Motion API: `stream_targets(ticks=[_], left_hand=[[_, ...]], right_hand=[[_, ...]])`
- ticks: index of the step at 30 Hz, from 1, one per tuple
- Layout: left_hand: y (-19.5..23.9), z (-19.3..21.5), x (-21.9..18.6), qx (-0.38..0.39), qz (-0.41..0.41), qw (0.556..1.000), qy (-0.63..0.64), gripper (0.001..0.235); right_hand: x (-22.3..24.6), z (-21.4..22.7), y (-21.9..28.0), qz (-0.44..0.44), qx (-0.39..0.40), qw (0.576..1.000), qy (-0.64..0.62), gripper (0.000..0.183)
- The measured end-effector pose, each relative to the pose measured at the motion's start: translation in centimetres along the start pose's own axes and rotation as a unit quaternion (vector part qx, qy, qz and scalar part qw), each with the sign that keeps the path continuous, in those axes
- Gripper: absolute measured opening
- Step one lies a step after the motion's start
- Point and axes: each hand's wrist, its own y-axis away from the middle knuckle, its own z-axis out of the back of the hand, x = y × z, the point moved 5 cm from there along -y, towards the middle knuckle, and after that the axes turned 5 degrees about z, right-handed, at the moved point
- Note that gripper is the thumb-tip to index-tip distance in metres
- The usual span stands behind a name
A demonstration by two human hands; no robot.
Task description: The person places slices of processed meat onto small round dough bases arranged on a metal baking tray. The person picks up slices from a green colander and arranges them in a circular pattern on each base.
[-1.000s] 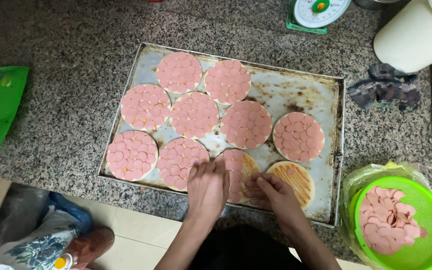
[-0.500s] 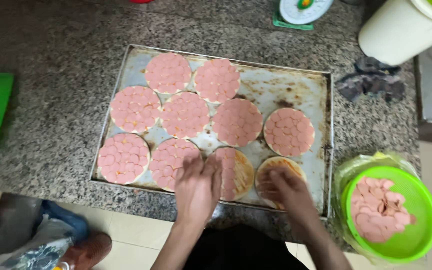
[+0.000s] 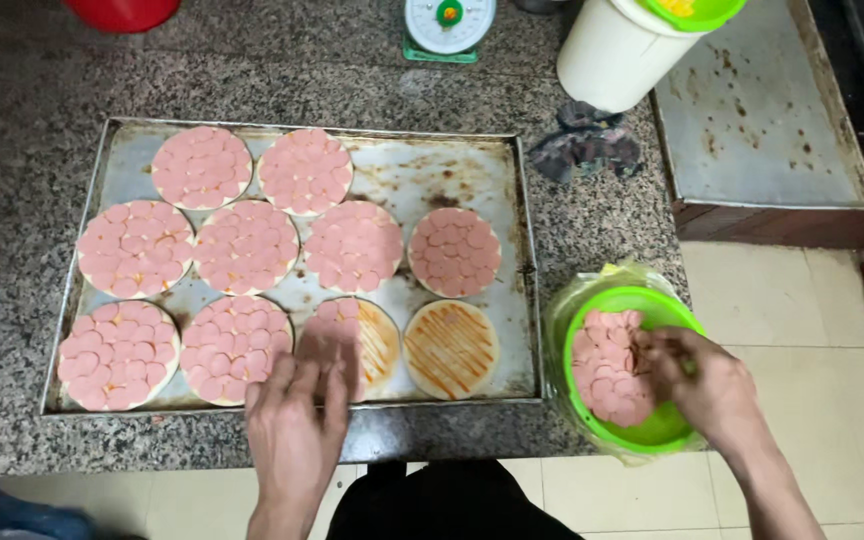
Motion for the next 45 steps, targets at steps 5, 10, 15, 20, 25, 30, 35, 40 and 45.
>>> stream_targets(ticks=[5, 10, 15, 20, 25, 30, 35, 40, 45], left_hand=[[3.1, -1.0, -3.3, 0.025, 0.006, 1.000, -0.003, 0.028], [6.0, -2.1, -6.5, 0.046, 0.006, 0.999, -0.011, 0.027], [8.4, -2.5, -8.5, 0.047, 0.010, 0.999, 0.003, 0.022], [10.5, -4.7, -9.1, 0.029, 0.005, 1.000, 0.001, 0.021], [11.0, -6.2, -10.1, 0.027, -0.007, 1.000, 0.002, 0.026], [11.5, -7.6, -10.1, 0.046, -0.018, 0.999, -0.013, 0.029], [11.2, -7.7, -10.8, 0.054, -0.029, 0.998, -0.001, 0.031], [10.9, -7.7, -10.9, 0.049, -0.045, 0.998, 0.004, 0.028], [9.7, -6.6, -12.4, 0.055, -0.047, 0.997, 0.027, 0.024]], right_hand=[[-2.6, -1.0, -0.5, 0.174, 0.010, 0.967, 0.188, 0.060], [-4.2, -2.9, -1.7, 0.217, 0.030, 0.921, 0.321, 0.064], [-5.6, -2.7, -2.5, 0.302, 0.017, 0.869, 0.392, 0.062], [-6.4, -3.1, -3.4, 0.295, 0.035, 0.859, 0.416, 0.069], [-6.1, -3.4, -3.1, 0.346, -0.038, 0.856, 0.381, 0.054], [-6.4, -4.5, -3.6, 0.359, -0.035, 0.851, 0.382, 0.059], [-5.7, -3.4, -3.9, 0.399, -0.039, 0.819, 0.410, 0.052], [-3.2, 0.8, -2.7, 0.310, -0.020, 0.935, 0.170, 0.032], [-3.3, 0.0, -2.4, -0.014, 0.103, 0.854, -0.510, 0.030]])
